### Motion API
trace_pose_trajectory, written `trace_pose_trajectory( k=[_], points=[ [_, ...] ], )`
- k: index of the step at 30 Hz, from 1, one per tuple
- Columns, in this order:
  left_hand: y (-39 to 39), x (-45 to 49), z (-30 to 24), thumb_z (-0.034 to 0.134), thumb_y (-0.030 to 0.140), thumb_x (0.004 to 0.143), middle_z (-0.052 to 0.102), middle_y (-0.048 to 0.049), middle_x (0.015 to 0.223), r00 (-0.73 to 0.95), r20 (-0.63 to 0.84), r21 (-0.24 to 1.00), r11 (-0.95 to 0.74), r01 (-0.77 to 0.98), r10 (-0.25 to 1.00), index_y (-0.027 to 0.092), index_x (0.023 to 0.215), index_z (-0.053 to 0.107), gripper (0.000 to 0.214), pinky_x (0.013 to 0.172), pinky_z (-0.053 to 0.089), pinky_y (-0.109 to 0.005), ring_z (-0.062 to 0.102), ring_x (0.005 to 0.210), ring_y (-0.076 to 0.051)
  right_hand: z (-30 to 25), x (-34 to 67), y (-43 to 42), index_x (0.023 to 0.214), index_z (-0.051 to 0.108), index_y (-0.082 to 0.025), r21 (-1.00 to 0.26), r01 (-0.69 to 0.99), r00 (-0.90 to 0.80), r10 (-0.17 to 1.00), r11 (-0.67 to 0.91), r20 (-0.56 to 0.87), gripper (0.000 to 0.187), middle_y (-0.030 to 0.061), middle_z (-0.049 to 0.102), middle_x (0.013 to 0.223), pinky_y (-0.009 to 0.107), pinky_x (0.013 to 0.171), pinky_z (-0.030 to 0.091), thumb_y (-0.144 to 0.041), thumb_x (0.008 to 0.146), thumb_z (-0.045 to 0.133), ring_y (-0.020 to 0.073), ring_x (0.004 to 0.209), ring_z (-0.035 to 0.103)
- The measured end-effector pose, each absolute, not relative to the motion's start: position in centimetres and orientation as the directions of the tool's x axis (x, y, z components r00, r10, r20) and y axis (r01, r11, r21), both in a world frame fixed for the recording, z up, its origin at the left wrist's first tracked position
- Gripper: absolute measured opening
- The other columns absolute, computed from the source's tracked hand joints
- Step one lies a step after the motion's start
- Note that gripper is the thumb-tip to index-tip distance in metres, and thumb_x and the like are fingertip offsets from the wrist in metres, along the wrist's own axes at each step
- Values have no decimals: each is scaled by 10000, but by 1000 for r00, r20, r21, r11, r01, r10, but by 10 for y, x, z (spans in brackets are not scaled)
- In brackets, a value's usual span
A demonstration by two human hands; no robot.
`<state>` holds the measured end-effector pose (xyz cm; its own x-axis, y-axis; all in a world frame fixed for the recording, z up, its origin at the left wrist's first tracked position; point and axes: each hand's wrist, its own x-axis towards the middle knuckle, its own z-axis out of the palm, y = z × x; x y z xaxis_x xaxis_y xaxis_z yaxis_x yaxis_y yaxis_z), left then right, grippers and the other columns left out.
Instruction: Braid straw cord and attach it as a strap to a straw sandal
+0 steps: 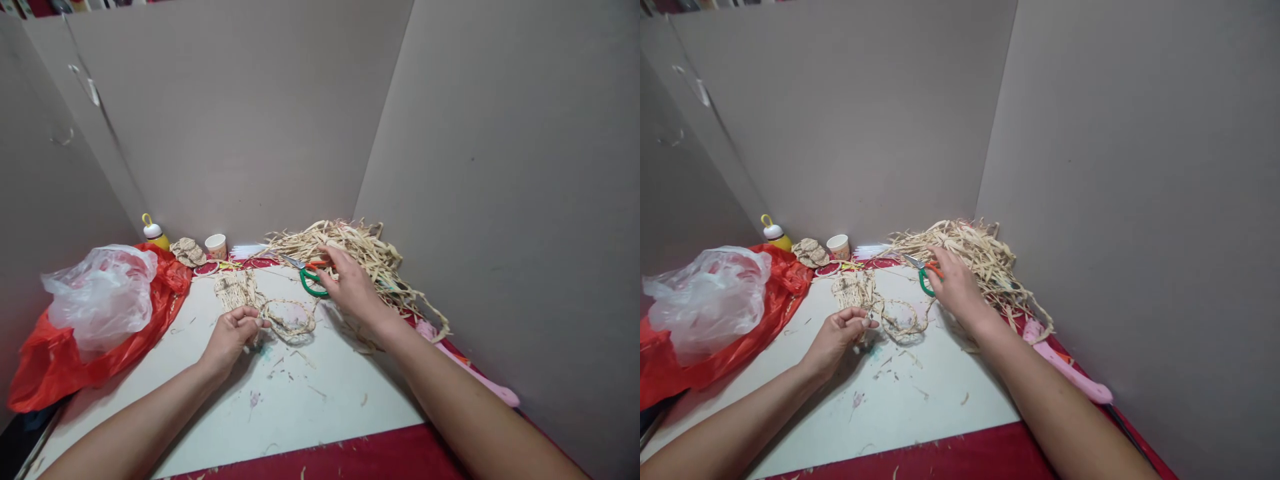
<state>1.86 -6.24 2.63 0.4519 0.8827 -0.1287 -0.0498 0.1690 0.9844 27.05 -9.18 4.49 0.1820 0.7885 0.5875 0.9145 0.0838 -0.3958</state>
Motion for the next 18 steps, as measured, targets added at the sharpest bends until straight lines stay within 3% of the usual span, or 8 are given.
trace_pose_trajectory(
  k=[3,6,12,18],
  points=[
    [-61,18,27,705,268,670,709,-64,720,428,-132,985,167,-45,894,140,816,581,230,464,239,-205,361,417,-42,37,288,-86,1036,640,-136,-378,925,227,844,-31,486,262,135,651,984,363,803,434,-227,816,532,268,928,586],
    [-58,17,25,707,269,661,705,-64,715,413,-136,982,177,-63,900,139,811,576,238,452,210,-203,335,407,-41,30,300,-83,913,682,-141,-375,919,284,865,-122,413,205,111,666,853,309,679,425,-216,792,535,233,774,604],
    [-51,18,16,704,245,658,706,-65,721,384,-149,979,192,-74,911,143,783,570,210,440,244,-197,366,419,-49,43,312,-88,886,692,-173,-398,894,372,834,-204,408,243,79,700,855,273,636,409,-280,830,481,199,746,607],
    [-49,20,13,717,242,647,700,-67,714,383,-167,978,202,-53,909,137,762,578,208,439,277,-185,397,435,-58,92,310,-94,861,699,-168,-363,918,301,876,-159,378,250,45,704,814,241,597,389,-314,834,499,156,695,590]
  ],
)
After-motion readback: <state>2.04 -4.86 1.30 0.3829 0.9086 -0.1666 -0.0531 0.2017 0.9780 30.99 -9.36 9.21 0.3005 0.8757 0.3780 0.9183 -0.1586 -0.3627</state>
